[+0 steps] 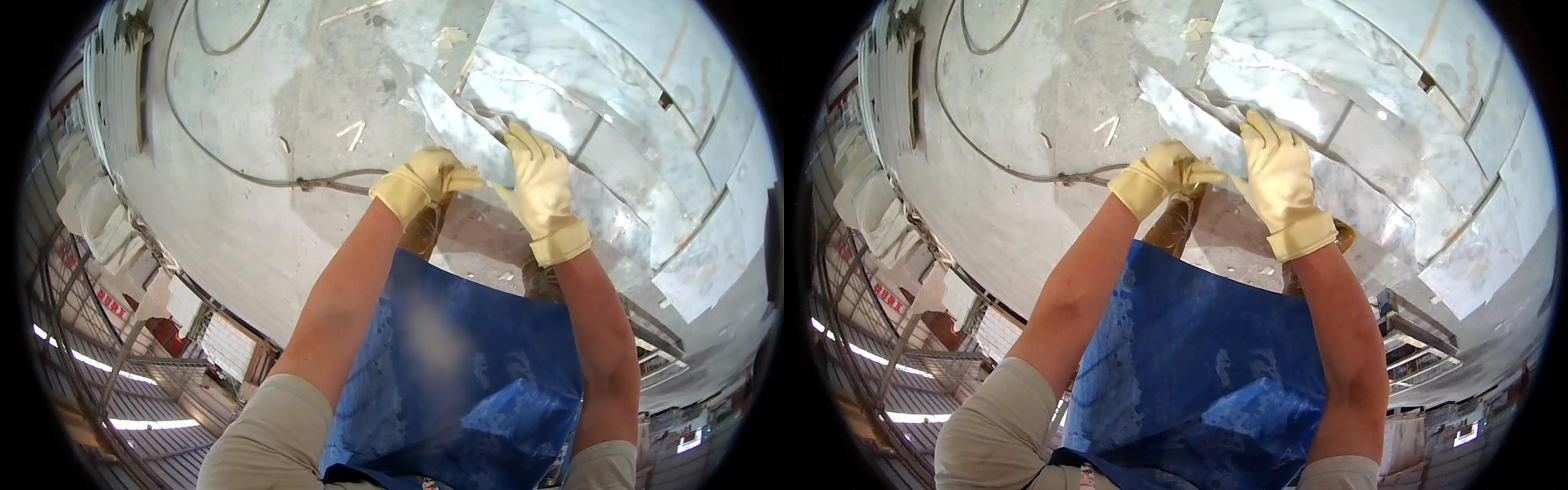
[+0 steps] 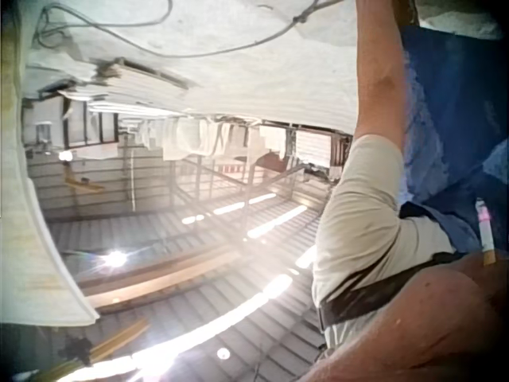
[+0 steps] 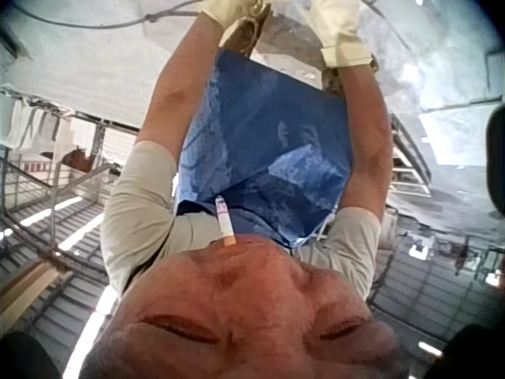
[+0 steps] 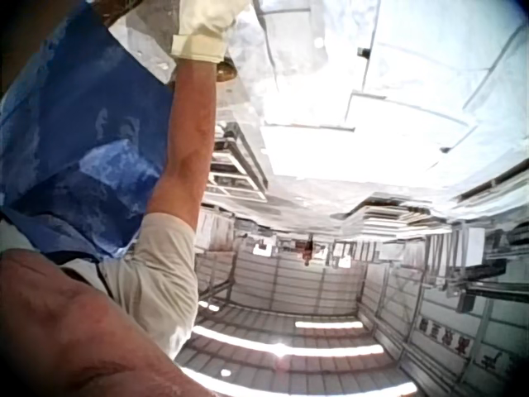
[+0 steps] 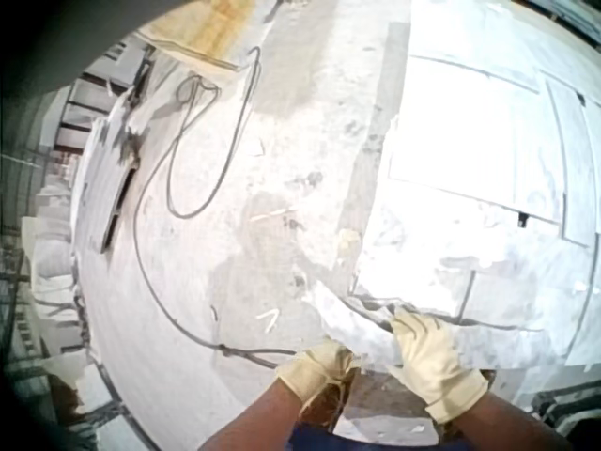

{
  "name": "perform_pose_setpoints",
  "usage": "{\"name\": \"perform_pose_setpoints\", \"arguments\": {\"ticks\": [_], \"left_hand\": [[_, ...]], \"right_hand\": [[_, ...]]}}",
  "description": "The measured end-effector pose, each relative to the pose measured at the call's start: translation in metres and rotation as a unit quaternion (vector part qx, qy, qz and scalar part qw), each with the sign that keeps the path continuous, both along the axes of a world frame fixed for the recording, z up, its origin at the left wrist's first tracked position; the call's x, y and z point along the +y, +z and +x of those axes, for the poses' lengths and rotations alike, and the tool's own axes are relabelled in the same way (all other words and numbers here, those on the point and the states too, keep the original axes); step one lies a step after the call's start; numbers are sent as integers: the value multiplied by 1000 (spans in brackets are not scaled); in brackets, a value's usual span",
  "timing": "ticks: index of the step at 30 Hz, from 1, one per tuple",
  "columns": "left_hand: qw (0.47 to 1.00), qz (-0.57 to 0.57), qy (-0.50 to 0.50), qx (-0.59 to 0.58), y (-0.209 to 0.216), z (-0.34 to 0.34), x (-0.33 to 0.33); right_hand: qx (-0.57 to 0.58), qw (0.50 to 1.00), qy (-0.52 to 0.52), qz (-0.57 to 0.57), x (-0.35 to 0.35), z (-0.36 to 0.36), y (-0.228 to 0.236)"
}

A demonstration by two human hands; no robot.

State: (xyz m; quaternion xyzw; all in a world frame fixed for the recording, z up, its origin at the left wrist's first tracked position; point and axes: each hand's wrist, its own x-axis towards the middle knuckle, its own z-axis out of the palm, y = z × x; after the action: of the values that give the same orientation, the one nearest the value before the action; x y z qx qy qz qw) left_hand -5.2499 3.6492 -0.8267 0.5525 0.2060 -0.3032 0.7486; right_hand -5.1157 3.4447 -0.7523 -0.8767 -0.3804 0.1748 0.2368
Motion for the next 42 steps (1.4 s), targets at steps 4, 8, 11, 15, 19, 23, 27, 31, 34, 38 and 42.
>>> {"name": "perform_pose_setpoints", "arguments": {"ticks": [4, 8, 11, 15, 19, 23, 27, 31, 34, 38, 42], "left_hand": [[906, -169, 69, 382, 10, -23, -13], [888, -5, 265, 376, 17, -6, -2], [879, -17, 427, 212, 49, 6, 22], [863, -19, 474, 176, 39, 39, 36], [830, 15, 499, 248, 35, 70, 16], [881, 143, 384, 235, 27, 72, 17], [883, 223, 315, 267, -2, 72, 18], [885, 191, 301, 298, -21, 71, 18], [881, 227, 277, 308, -47, 64, 23], [879, 224, 276, 318, -64, 62, 29], [865, 220, 299, 338, 24, 95, -5]], "right_hand": [[-4, 1000, -8, 5, 0, 3, -7], [0, 1000, 7, -7, 4, 3, -6], [-7, 1000, -11, 7, 2, -4, -16], [-12, 1000, -9, -6, 1, -7, -17], [14, 995, -89, -39, -17, -6, 2], [27, 980, -192, -41, -73, -1, 21], [30, 941, -318, -114, -149, -10, 41], [90, 887, -430, -143, -228, -24, 58], [62, 862, -463, -196, -262, -45, 66], [125, 838, -472, -242, -278, -58, 87], [132, 832, -497, -207, -284, -79, 91]]}}
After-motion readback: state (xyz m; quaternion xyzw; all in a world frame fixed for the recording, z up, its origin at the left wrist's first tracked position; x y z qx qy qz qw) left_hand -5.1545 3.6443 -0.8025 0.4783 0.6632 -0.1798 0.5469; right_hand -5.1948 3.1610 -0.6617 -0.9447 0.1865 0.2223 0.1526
